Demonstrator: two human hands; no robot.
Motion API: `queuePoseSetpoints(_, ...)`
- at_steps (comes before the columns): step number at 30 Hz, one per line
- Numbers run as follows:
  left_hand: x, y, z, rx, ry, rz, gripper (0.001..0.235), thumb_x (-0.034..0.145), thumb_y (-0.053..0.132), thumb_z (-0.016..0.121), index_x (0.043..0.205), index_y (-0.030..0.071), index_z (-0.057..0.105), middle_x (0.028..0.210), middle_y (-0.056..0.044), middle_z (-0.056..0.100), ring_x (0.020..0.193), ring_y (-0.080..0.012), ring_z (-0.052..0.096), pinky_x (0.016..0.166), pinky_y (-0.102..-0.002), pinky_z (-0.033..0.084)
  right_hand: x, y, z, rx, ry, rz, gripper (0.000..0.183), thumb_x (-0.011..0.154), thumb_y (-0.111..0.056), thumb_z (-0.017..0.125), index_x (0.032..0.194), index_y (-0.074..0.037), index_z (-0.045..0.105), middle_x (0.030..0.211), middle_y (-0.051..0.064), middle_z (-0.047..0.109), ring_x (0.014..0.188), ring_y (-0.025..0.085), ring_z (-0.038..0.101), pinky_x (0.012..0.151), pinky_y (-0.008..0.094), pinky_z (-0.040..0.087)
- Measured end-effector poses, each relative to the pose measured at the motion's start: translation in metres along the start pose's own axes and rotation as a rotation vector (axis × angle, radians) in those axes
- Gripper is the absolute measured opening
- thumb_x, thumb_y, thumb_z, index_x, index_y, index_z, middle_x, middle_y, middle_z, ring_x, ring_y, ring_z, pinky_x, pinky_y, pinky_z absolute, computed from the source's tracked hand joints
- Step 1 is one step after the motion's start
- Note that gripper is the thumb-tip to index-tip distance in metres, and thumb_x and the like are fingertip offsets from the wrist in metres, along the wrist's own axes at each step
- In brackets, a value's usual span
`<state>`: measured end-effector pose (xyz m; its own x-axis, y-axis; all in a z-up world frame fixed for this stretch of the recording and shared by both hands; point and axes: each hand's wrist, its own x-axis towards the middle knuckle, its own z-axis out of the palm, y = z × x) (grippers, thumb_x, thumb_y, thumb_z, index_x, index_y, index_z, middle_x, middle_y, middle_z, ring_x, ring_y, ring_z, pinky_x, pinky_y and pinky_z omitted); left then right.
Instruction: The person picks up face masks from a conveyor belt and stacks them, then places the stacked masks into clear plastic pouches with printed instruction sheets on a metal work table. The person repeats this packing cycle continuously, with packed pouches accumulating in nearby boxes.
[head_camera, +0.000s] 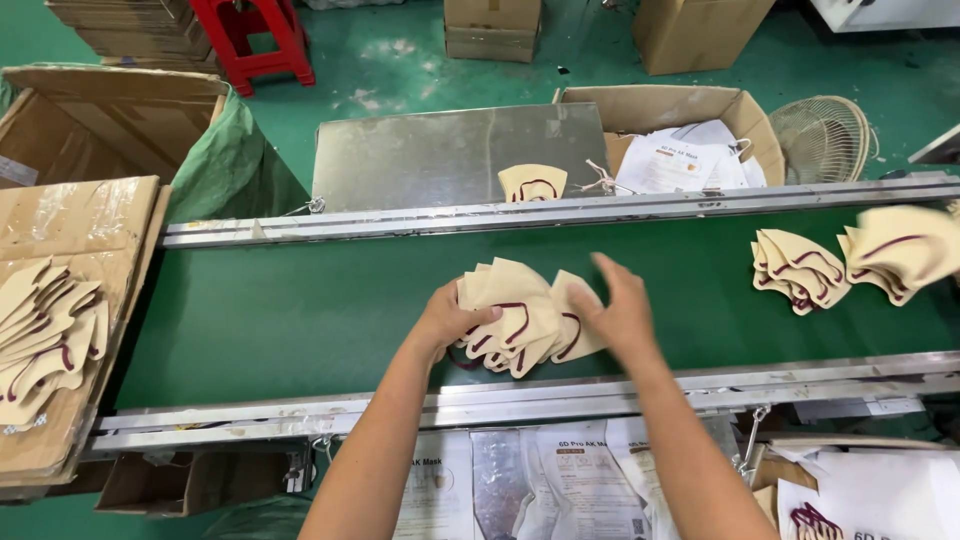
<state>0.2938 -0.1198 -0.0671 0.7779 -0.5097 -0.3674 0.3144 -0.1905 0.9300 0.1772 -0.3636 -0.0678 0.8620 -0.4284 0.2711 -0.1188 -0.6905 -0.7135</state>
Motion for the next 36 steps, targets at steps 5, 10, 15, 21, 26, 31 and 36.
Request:
queuePoseSetpoints(5,0.002,-0.014,0.006,-0.106,-0.029,0.038,0.050,0.074,0.012,0.085,0.121,0.002,0.068,0.108,-0.009,0.077,0.093,-0.0183,0.075,0.081,-0.032,0.062,0.003,0.072,-0.030,0.466,-0.203,0.378,0.042,0.085,-0.016,0.079,0.122,0.000,0.068,0.100,0.008,0.072,0.084,0.014,0.065,0.072,0.029,0.054)
queuePoseSetpoints(10,0.008,-0.016,0.009,-0.105,-0.077,-0.038,0.049,0.079,0.024,0.085,0.121,0.002,0.071,0.110,-0.010,0.078,0.095,-0.0183,0.075,0.084,-0.031,0.060,0.008,0.027,-0.081,0.770,-0.284,0.309,0.022,0.087,-0.008,0.074,0.108,-0.002,0.072,0.094,0.002,0.073,0.083,0.010,0.067,0.073,0.027,0.056)
queuePoseSetpoints(15,0.027,-0.012,0.043,0.072,-0.111,-0.045,0.054,0.076,0.033,0.087,0.120,0.004,0.073,0.112,-0.013,0.078,0.094,-0.0215,0.073,0.081,-0.035,0.058,0.010,0.030,-0.009,0.520,-0.506,0.232,0.024,0.088,-0.015,0.081,0.107,-0.001,0.078,0.093,0.007,0.073,0.080,0.012,0.064,0.071,0.030,0.054)
queuePoseSetpoints(21,-0.018,0.032,0.056,0.503,0.008,0.661,0.068,0.078,0.031,0.084,0.139,0.011,0.063,0.125,-0.012,0.074,0.113,-0.0299,0.072,0.097,-0.039,0.058,0.001,-0.050,-0.061,0.295,0.040,-0.280,0.107,0.066,-0.029,0.091,0.154,-0.003,0.037,0.157,0.019,0.039,0.144,0.030,0.041,0.113,0.040,0.039)
queuePoseSetpoints(26,-0.037,0.041,0.079,0.909,0.000,0.607,0.115,0.057,0.027,0.097,0.151,0.008,0.034,0.138,-0.017,0.050,0.121,-0.0388,0.050,0.093,-0.054,0.045,-0.009,-0.036,-0.030,0.299,-0.321,-0.259,0.127,0.056,-0.035,0.095,0.160,-0.010,0.026,0.164,0.015,0.032,0.151,0.031,0.033,0.121,0.044,0.029)
queuePoseSetpoints(31,-0.045,0.012,0.081,1.140,-0.054,0.402,0.109,0.052,0.019,0.096,0.145,0.014,0.038,0.135,-0.013,0.051,0.125,-0.0368,0.050,0.098,-0.051,0.046,-0.027,-0.031,-0.026,0.147,-0.230,-0.480,0.125,0.055,-0.037,0.094,0.157,-0.007,0.028,0.159,0.021,0.037,0.149,0.041,0.030,0.122,0.048,0.021)
queuePoseSetpoints(36,-0.068,0.071,0.055,1.044,-0.040,0.483,0.113,0.048,0.027,0.099,0.144,0.019,0.040,0.142,-0.012,0.046,0.134,-0.0356,0.041,0.102,-0.060,0.035,-0.012,-0.044,-0.036,0.201,-0.286,-0.305,0.094,0.062,-0.037,0.095,0.142,-0.015,0.050,0.126,0.011,0.070,0.118,0.026,0.068,0.104,0.038,0.052)
